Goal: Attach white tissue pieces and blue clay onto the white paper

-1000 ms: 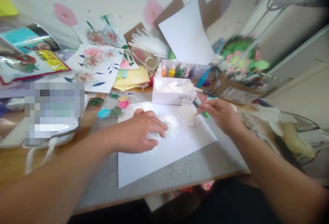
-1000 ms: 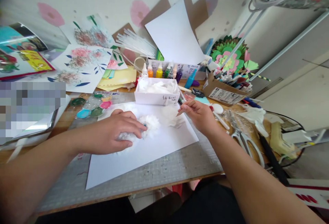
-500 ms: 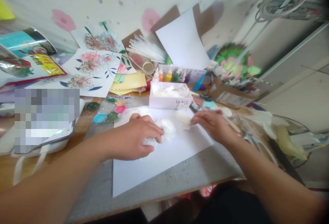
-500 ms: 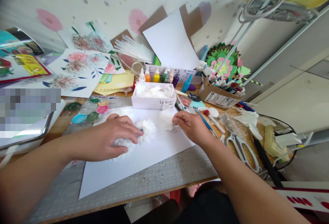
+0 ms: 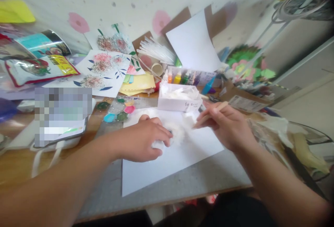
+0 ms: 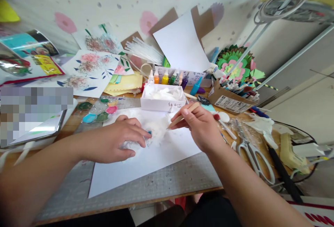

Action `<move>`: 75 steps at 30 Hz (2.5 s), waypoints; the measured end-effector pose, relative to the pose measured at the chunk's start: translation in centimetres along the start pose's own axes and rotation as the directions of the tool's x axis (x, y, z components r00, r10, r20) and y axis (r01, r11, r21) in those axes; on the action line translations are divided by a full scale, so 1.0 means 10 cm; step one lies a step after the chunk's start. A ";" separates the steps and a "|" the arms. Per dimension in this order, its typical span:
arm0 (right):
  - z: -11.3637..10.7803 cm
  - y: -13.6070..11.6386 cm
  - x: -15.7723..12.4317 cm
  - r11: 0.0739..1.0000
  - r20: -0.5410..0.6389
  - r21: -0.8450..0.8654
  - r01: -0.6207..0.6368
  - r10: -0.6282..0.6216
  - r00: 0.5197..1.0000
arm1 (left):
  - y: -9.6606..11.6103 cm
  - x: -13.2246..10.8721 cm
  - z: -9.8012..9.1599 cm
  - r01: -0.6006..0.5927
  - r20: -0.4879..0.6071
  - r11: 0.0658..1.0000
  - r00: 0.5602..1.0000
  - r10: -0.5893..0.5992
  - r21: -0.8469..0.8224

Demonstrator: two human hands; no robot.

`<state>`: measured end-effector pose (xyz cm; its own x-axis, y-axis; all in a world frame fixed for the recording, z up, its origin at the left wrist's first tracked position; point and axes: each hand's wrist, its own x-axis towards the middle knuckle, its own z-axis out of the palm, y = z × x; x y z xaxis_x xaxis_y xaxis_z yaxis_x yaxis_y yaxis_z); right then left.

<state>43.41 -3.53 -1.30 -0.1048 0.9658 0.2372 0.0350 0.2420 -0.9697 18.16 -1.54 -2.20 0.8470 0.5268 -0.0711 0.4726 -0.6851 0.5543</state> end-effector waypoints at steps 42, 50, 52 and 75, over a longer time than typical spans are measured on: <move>0.33 0.35 0.02 0.824 0.125 -0.536 0.184 -0.138 0.982 | -0.05 0.02 -0.04 0.069 -0.034 0.994 0.997 -0.067 0.084; 0.38 0.30 -0.04 0.835 0.214 -0.478 0.273 -0.191 0.958 | -0.05 0.03 -0.04 0.055 -0.048 0.994 0.998 -0.051 0.092; 0.40 0.33 -0.04 0.799 0.232 -0.523 0.299 -0.204 0.951 | -0.06 0.04 -0.04 0.053 -0.056 0.995 0.997 -0.048 0.089; 0.26 0.28 -0.09 0.816 0.177 -0.494 0.301 -0.245 0.953 | -0.04 0.06 0.03 0.043 -0.064 0.995 0.997 -0.037 0.094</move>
<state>40.99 -3.94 -4.36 -0.2840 0.8451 0.4529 0.4878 0.5341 -0.6905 18.53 -1.08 -2.74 0.8114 0.5832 -0.0385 0.5296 -0.7057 0.4706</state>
